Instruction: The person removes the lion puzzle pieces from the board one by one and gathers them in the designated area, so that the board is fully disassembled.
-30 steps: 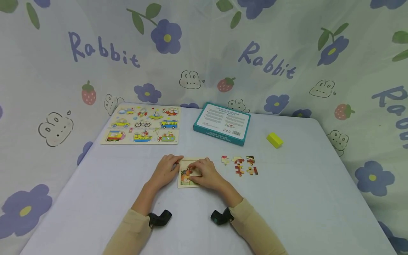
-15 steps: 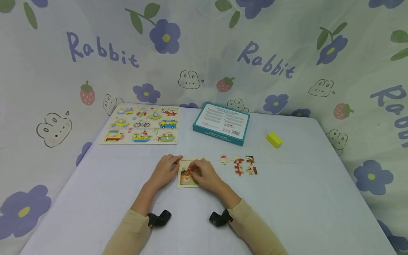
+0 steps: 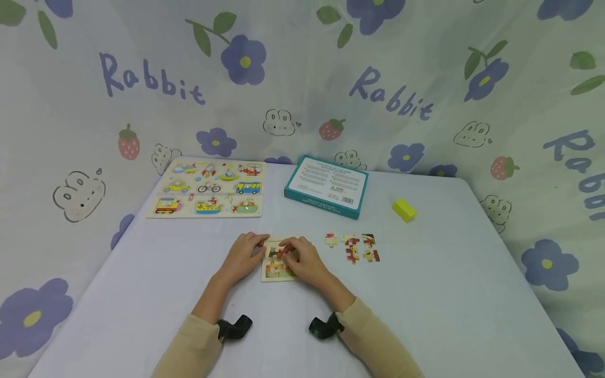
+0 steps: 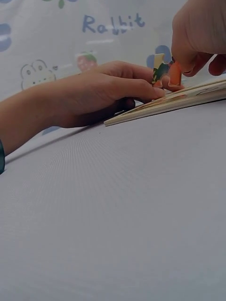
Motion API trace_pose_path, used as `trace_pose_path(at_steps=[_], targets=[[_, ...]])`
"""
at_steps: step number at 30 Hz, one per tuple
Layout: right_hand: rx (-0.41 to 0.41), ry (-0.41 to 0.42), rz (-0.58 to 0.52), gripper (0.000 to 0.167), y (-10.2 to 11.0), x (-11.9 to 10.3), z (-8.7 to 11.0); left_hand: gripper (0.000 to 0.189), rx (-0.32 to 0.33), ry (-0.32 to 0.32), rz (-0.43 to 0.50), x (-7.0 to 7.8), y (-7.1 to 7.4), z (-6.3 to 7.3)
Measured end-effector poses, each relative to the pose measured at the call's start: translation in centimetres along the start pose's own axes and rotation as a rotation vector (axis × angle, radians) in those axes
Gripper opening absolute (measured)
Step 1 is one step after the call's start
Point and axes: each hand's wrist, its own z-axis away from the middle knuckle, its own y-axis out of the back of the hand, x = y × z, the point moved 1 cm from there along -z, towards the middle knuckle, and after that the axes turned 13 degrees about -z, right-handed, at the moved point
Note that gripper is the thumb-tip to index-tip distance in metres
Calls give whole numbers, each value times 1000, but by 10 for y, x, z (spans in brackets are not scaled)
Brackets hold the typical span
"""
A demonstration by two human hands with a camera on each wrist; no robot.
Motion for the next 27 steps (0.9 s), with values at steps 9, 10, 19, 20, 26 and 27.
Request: trace_pose_path(at_steps=[9, 10, 19, 20, 26, 27], targets=[[16, -5, -9, 20, -1, 0, 2, 35, 0, 2, 5, 2, 1, 2], [18, 7, -17, 20, -1, -1, 2, 35, 2, 3, 5, 3, 1, 2], [76, 79, -55, 25, 3, 0, 1, 34, 12, 10, 7, 6, 3, 4], [89, 89, -66, 25, 4, -1, 0, 34, 14, 10, 8, 6, 3, 5], [145, 109, -121, 25, 14, -8, -3, 34, 29, -4, 5, 5, 3, 4], [152, 111, -127, 25, 15, -9, -3, 34, 29, -5, 5, 4, 3, 4]])
